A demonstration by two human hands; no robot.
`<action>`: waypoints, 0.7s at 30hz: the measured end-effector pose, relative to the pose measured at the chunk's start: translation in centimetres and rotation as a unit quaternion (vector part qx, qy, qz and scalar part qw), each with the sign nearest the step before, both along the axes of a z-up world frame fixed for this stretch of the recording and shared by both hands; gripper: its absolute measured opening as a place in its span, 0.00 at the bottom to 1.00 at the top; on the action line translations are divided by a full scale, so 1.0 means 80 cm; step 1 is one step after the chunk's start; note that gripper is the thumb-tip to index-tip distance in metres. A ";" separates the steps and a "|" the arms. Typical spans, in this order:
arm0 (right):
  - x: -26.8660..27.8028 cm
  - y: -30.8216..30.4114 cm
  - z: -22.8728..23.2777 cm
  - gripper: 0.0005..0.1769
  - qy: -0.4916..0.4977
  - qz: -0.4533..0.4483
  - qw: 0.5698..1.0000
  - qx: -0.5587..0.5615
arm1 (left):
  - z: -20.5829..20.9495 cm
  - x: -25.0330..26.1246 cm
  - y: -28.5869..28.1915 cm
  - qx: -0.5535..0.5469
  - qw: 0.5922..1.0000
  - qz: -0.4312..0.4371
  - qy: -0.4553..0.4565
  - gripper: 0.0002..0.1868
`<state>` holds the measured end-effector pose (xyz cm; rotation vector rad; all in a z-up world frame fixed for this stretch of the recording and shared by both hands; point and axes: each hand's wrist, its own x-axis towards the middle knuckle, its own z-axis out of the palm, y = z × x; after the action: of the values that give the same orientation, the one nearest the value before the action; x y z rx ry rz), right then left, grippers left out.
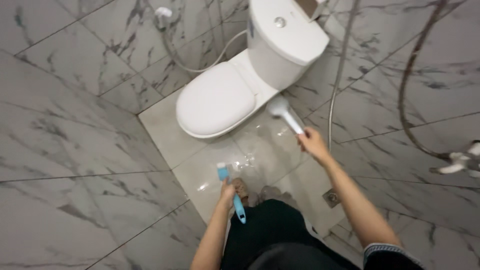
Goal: The person cleans the bathroom wall using a handheld shower head to wet the surface and a long-handled brush to scrub the tiles. They repeatedly wet and scrub the same wall area near the toilet.
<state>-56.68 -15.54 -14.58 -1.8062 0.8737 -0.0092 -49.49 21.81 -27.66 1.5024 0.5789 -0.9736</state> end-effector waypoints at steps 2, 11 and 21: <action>0.031 -0.002 0.019 0.12 -0.049 0.000 0.996 0.073 | 0.002 0.020 0.032 0.002 0.998 0.064 -0.001 0.37; 0.144 -0.025 0.111 0.22 -0.059 0.020 0.998 0.027 | -0.005 0.089 0.096 -0.014 0.967 0.254 -0.003 0.16; 0.247 -0.129 0.075 0.30 0.003 0.060 0.927 -0.370 | -0.013 0.109 0.046 -0.154 0.842 0.516 0.028 0.09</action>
<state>-36.92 -25.87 -8.58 -2.5627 0.8183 -0.2904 -40.80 25.50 -28.66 0.6698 1.0586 -0.2242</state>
